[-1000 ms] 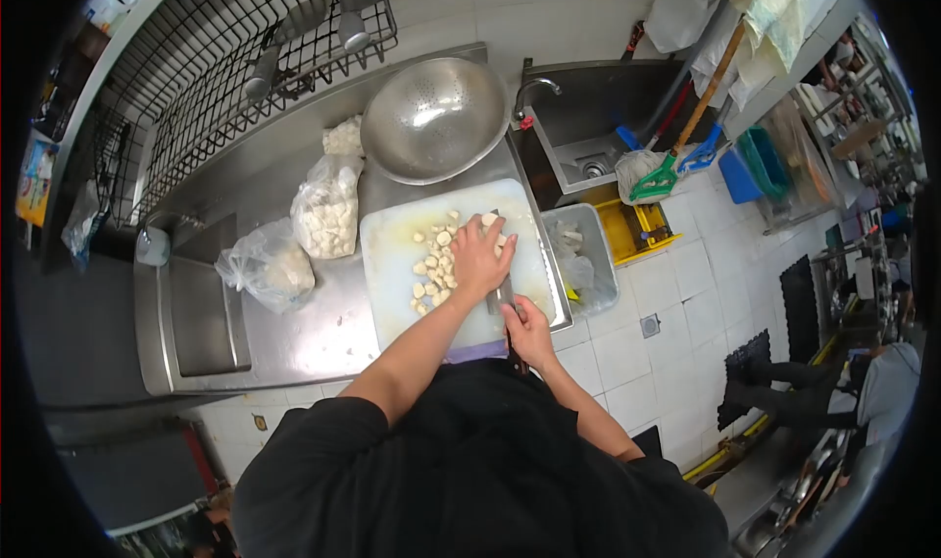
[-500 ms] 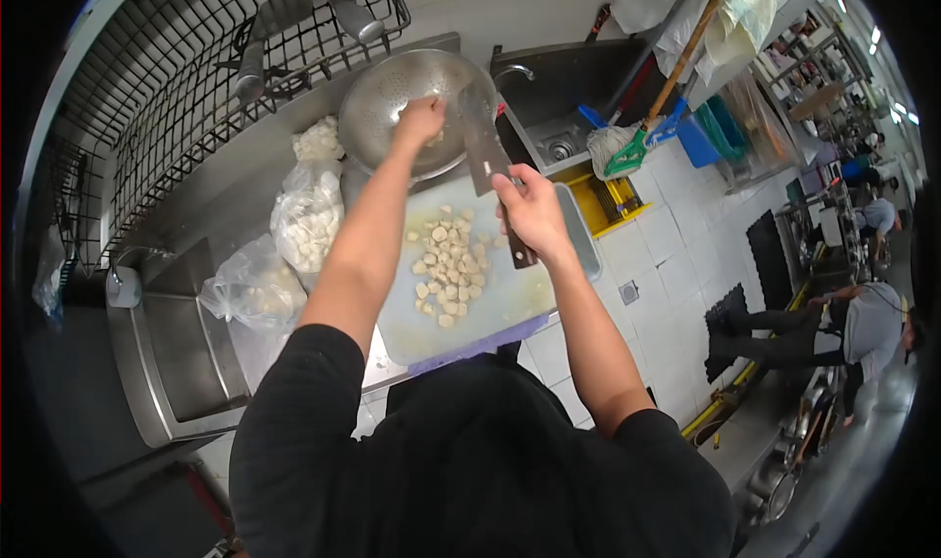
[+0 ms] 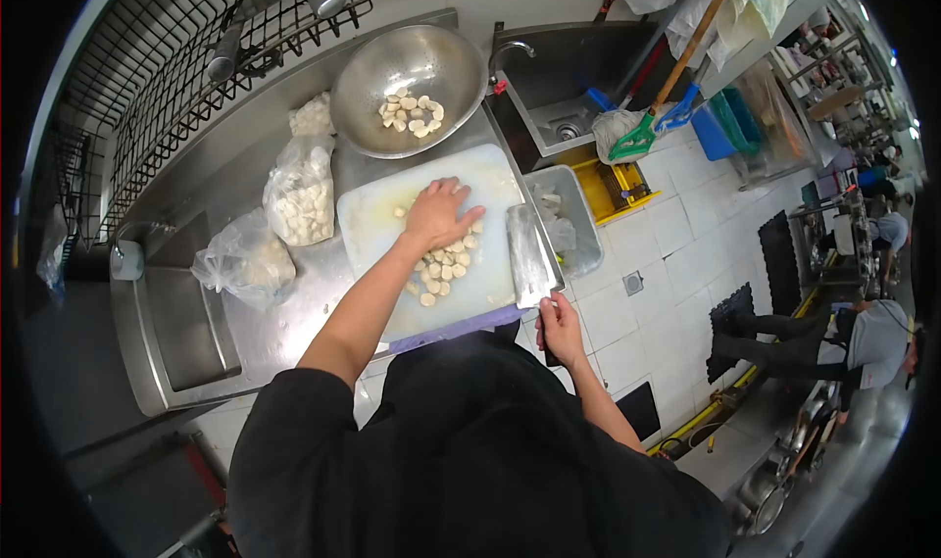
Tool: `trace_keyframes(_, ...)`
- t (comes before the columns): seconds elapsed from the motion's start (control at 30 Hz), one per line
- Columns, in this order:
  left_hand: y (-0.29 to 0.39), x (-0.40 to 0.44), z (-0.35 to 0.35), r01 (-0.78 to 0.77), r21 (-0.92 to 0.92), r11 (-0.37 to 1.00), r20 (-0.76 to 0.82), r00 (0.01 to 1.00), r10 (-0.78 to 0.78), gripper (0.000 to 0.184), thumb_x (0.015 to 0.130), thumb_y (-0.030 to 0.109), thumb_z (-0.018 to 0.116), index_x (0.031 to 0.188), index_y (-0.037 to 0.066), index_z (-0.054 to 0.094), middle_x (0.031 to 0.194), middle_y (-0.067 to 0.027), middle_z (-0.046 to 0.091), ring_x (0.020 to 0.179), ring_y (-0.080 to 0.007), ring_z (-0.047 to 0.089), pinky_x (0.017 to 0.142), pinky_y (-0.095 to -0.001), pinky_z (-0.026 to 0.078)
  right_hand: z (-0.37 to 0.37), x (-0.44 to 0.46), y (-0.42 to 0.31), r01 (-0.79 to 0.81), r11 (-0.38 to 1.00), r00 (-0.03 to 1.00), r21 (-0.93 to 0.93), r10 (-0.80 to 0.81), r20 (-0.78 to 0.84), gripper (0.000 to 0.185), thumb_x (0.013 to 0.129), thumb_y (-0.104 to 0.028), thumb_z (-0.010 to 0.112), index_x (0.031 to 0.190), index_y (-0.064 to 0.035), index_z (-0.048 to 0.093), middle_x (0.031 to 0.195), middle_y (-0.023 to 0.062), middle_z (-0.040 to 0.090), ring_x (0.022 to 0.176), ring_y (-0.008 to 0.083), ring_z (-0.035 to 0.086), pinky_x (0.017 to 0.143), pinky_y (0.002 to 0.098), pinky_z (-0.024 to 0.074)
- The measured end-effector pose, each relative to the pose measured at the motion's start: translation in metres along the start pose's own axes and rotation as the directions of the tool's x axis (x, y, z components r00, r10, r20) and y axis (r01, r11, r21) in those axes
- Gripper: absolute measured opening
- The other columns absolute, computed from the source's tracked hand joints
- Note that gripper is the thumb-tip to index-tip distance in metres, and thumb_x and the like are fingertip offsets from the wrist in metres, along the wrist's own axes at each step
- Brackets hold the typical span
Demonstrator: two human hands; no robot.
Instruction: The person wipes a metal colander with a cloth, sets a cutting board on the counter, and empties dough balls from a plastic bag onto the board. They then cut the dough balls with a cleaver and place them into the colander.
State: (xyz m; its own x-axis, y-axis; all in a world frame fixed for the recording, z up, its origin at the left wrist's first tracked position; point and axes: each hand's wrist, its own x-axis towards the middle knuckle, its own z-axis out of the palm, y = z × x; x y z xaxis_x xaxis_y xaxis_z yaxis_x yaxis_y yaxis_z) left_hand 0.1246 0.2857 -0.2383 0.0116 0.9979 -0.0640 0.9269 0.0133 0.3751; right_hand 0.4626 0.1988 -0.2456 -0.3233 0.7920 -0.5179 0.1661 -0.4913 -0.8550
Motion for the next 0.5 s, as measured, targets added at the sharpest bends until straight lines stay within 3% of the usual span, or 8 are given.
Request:
trace_keyframes(0.07,0.014,-0.018,0.006,0.041,-0.057,0.998,0.056,0.998,-0.038,0.071,0.099,0.059,0.052,0.147,0.007,0.055,0.156,-0.0191,0.047,0.143,-0.0430,0.039,0.119,-0.0516,0.032,0.007,0.007,0.002,-0.041,0.999,0.999,-0.019,0.041,0.024,0.032,0.110,-0.029,0.053,0.131,-0.0050,0.055,0.070,0.0034,0.055,0.044,0.0115,0.052,0.038,0.0281,0.0405)
trace_keyframes(0.17,0.037,-0.044,0.019,0.090,-0.006,0.996,0.011,0.996,-0.090,0.072,0.098,0.059,0.054,0.150,0.010,0.053,0.155,-0.0204,0.047,0.141,-0.0422,0.041,0.118,-0.0541,0.033,0.025,0.019,0.005,-0.023,0.999,0.998,-0.033,0.025,0.061,0.035,0.109,-0.031,0.054,0.132,-0.0047,0.055,0.071,0.0066,0.059,0.044,0.0136,0.055,0.040,0.0300,0.0430)
trace_keyframes(0.23,0.060,-0.059,0.035,0.193,0.057,0.979,-0.207,0.962,-0.178,0.070,0.098,0.058,0.056,0.148,0.008,0.054,0.151,-0.0202,0.051,0.136,-0.0426,0.045,0.117,-0.0537,0.034,0.040,0.025,0.007,0.026,0.972,0.993,-0.235,0.002,0.121,0.037,0.108,-0.032,0.056,0.130,-0.0031,0.056,0.077,0.0126,0.064,0.044,0.0160,0.057,0.041,0.0331,0.0452)
trace_keyframes(0.27,0.062,-0.062,0.048,0.234,0.030,0.972,-0.299,0.930,-0.215,0.067,0.098,0.054,0.057,0.148,0.010,0.054,0.149,-0.0195,0.052,0.134,-0.0438,0.046,0.115,-0.0541,0.035,0.048,0.023,-0.004,0.000,0.957,0.987,-0.292,0.048,0.156,0.038,0.107,-0.032,0.057,0.128,-0.0009,0.057,0.082,0.0178,0.067,0.055,0.0208,0.064,0.051,0.0374,0.0501)
trace_keyframes(0.3,0.064,-0.062,0.052,0.239,0.037,0.970,-0.302,0.928,-0.217,0.067,0.098,0.054,0.057,0.148,0.010,0.054,0.149,-0.0195,0.052,0.134,-0.0438,0.046,0.115,-0.0541,0.035,0.053,0.027,0.003,0.004,0.957,0.986,-0.288,0.045,0.163,0.038,0.107,-0.032,0.057,0.128,-0.0009,0.057,0.082,0.0178,0.067,0.055,0.0208,0.064,0.051,0.0374,0.0501)
trace_keyframes(0.37,0.065,-0.061,0.057,0.284,-0.079,0.956,-0.382,0.877,-0.292,0.058,0.099,0.046,0.060,0.143,0.009,0.058,0.147,-0.0188,0.053,0.132,-0.0446,0.047,0.112,-0.0528,0.038,0.062,0.032,0.014,0.222,0.914,0.971,-0.340,-0.177,0.160,0.037,0.107,-0.031,0.057,0.127,-0.0006,0.058,0.082,0.0184,0.066,0.067,0.0247,0.068,0.063,0.0389,0.0513)
trace_keyframes(0.4,0.064,-0.061,0.058,0.291,-0.078,0.954,-0.384,0.874,-0.298,0.058,0.099,0.046,0.060,0.143,0.009,0.058,0.147,-0.0188,0.053,0.132,-0.0446,0.047,0.112,-0.0528,0.038,0.062,0.032,0.013,0.215,0.918,0.971,-0.333,-0.164,0.174,0.037,0.107,-0.031,0.057,0.126,0.0002,0.058,0.081,0.0190,0.065,0.074,0.0251,0.067,0.069,0.0394,0.0500)
trace_keyframes(0.5,0.058,-0.056,0.056,0.273,-0.233,0.933,-0.522,0.775,-0.357,0.046,0.097,0.036,0.065,0.133,0.008,0.065,0.142,-0.0181,0.057,0.126,-0.0427,0.049,0.108,-0.0508,0.041,0.064,0.034,-0.011,0.223,0.938,0.957,-0.267,-0.159,0.242,0.036,0.107,-0.030,0.057,0.124,0.0010,0.059,0.079,0.0189,0.063,0.068,0.0230,0.062,0.066,0.0388,0.0492)
